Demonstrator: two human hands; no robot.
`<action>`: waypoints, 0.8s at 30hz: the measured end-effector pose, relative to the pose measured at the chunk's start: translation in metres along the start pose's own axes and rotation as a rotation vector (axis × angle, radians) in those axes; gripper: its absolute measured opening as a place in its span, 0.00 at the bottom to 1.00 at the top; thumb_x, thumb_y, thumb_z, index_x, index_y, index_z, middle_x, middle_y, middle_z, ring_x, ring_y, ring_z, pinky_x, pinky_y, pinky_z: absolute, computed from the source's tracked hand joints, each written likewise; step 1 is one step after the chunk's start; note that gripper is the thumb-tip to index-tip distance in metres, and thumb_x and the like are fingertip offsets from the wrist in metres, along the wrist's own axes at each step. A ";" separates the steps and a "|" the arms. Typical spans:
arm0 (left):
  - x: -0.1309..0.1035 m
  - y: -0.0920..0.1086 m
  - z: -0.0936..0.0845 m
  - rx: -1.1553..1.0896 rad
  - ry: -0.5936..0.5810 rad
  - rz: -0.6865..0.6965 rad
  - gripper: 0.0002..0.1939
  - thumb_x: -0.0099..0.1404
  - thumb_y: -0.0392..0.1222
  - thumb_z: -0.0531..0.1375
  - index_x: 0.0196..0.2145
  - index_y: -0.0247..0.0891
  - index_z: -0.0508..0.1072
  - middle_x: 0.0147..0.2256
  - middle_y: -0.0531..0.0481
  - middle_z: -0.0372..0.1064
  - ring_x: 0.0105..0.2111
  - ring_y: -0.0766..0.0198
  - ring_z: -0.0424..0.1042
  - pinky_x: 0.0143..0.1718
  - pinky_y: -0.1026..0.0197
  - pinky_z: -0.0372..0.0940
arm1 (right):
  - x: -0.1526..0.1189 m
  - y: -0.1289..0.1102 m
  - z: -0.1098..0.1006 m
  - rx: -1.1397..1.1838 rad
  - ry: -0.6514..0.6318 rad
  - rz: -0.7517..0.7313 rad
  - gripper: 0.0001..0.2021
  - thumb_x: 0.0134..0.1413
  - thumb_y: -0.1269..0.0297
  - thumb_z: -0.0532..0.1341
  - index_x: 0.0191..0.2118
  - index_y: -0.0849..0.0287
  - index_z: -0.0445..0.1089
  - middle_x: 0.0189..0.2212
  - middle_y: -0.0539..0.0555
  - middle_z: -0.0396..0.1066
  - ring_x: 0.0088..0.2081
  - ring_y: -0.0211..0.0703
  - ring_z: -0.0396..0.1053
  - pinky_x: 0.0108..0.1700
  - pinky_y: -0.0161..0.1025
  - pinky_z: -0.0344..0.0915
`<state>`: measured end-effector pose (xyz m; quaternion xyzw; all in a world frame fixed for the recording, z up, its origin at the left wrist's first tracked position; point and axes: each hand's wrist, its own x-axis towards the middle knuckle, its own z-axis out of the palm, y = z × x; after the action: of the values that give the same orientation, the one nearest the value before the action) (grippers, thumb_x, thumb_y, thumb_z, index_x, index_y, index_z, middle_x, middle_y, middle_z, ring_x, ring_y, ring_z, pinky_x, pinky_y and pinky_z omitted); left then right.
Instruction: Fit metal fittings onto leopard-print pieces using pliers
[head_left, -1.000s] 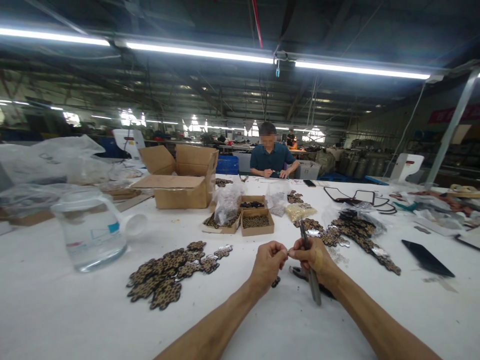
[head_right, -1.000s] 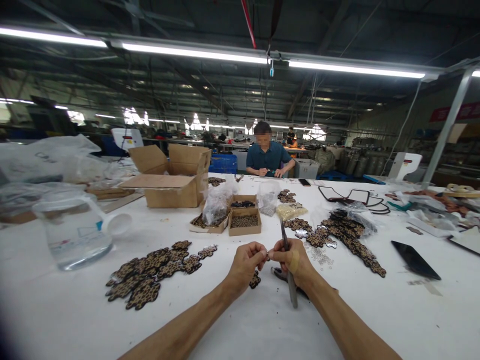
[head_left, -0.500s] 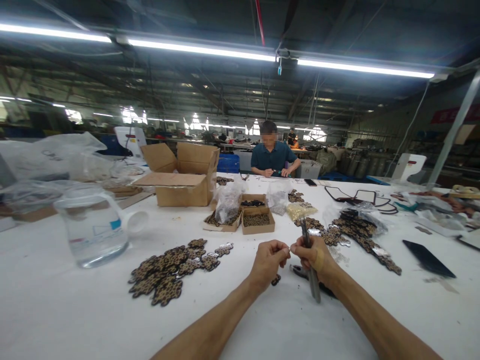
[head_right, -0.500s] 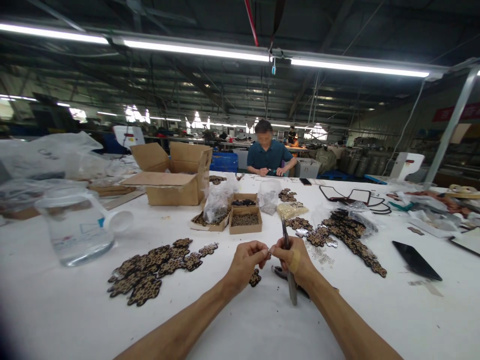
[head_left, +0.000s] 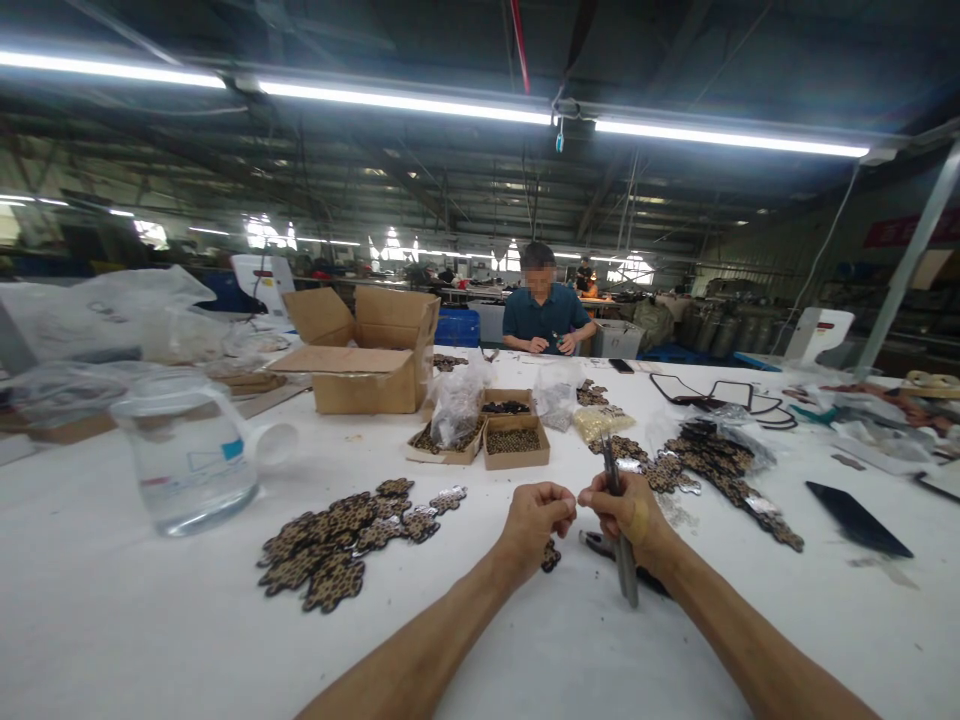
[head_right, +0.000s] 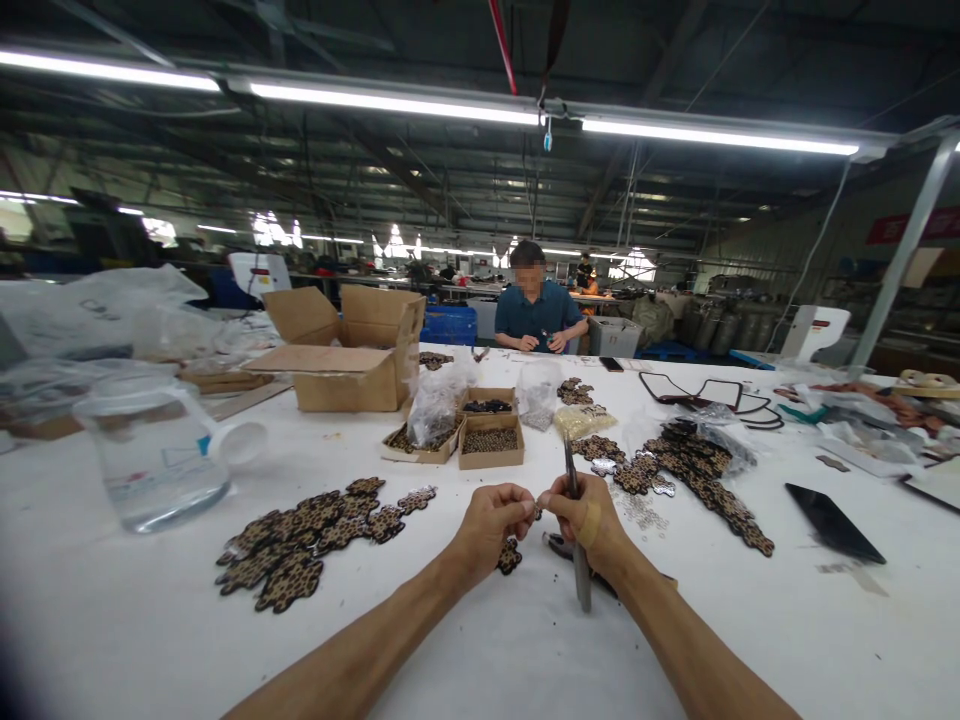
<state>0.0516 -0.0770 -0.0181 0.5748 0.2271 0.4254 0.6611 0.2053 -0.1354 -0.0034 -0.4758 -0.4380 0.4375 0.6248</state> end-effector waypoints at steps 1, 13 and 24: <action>0.000 0.000 0.000 -0.012 0.005 -0.005 0.08 0.53 0.41 0.66 0.27 0.32 0.74 0.22 0.50 0.69 0.19 0.71 0.62 0.21 0.65 0.55 | 0.000 0.000 0.000 0.015 -0.003 0.007 0.14 0.40 0.60 0.71 0.28 0.60 0.67 0.11 0.41 0.56 0.11 0.29 0.49 0.13 0.30 0.44; -0.001 -0.001 0.001 0.122 0.033 0.057 0.08 0.53 0.41 0.65 0.27 0.32 0.74 0.21 0.51 0.68 0.19 0.71 0.61 0.21 0.65 0.54 | -0.003 -0.002 0.003 -0.080 -0.012 -0.030 0.13 0.40 0.62 0.70 0.28 0.62 0.68 0.16 0.43 0.62 0.12 0.28 0.51 0.13 0.30 0.48; 0.009 0.016 -0.024 0.205 0.204 0.169 0.06 0.54 0.39 0.64 0.26 0.33 0.73 0.21 0.53 0.67 0.20 0.71 0.61 0.22 0.67 0.56 | -0.007 0.011 0.010 -0.229 0.080 -0.152 0.10 0.44 0.62 0.68 0.28 0.61 0.68 0.20 0.46 0.65 0.18 0.32 0.57 0.18 0.31 0.54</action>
<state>0.0324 -0.0558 -0.0071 0.6101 0.2859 0.5103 0.5344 0.1929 -0.1386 -0.0133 -0.5266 -0.4946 0.3164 0.6148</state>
